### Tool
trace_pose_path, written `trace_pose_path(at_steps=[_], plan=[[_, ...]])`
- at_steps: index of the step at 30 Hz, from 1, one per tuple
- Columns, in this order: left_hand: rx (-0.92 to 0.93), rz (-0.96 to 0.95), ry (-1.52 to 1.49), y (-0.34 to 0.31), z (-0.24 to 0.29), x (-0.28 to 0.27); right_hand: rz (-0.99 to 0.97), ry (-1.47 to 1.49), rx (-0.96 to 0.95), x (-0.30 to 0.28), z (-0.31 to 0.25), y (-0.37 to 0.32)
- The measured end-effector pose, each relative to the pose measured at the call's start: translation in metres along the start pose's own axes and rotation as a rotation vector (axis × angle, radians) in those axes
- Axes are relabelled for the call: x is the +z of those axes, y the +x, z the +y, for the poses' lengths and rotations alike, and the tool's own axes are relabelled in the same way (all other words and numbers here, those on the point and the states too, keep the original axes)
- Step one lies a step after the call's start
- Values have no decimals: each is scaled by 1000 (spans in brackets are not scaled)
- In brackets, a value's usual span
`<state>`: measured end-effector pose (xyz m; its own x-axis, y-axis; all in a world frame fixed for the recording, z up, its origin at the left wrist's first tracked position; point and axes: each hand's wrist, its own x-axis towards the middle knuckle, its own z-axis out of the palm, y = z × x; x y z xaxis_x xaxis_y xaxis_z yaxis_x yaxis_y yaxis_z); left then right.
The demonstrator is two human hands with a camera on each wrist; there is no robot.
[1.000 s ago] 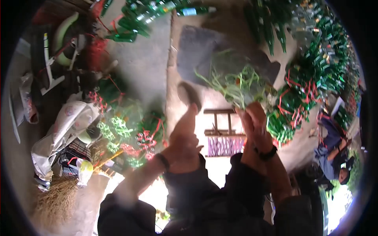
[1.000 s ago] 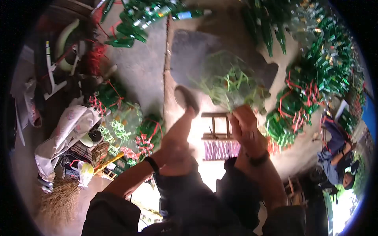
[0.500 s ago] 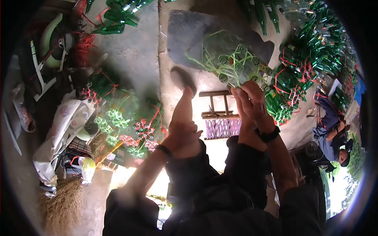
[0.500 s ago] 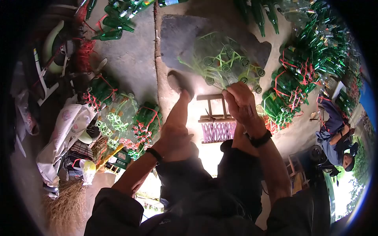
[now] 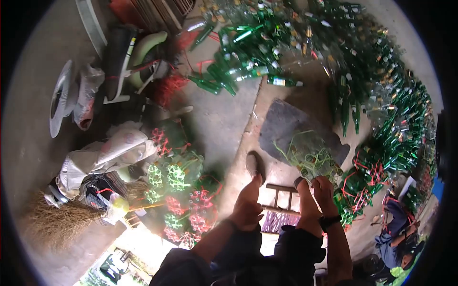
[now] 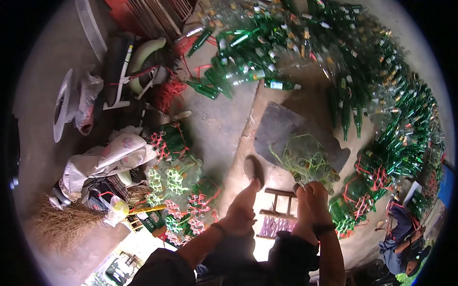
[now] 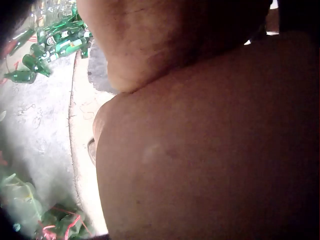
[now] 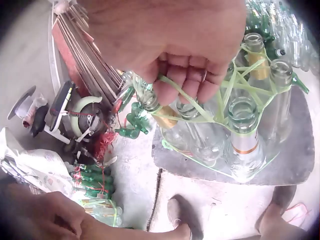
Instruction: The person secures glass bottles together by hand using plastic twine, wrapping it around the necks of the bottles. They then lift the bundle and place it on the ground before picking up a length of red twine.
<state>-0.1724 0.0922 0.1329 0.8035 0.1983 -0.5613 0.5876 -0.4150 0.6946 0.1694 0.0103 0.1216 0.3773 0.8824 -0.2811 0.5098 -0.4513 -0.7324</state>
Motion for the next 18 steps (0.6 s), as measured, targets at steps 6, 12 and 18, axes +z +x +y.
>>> trace_pose_path(at_steps=[6,12,18], plan=[[39,154,-38,-15,-15,19,-13,-45,12,7,8,7],[-513,635,-430,-47,19,-25,-103,-100,-47,-2,8,17],[-589,767,-364,-40,-22,-67,-153,-64,28,1,15,17]])
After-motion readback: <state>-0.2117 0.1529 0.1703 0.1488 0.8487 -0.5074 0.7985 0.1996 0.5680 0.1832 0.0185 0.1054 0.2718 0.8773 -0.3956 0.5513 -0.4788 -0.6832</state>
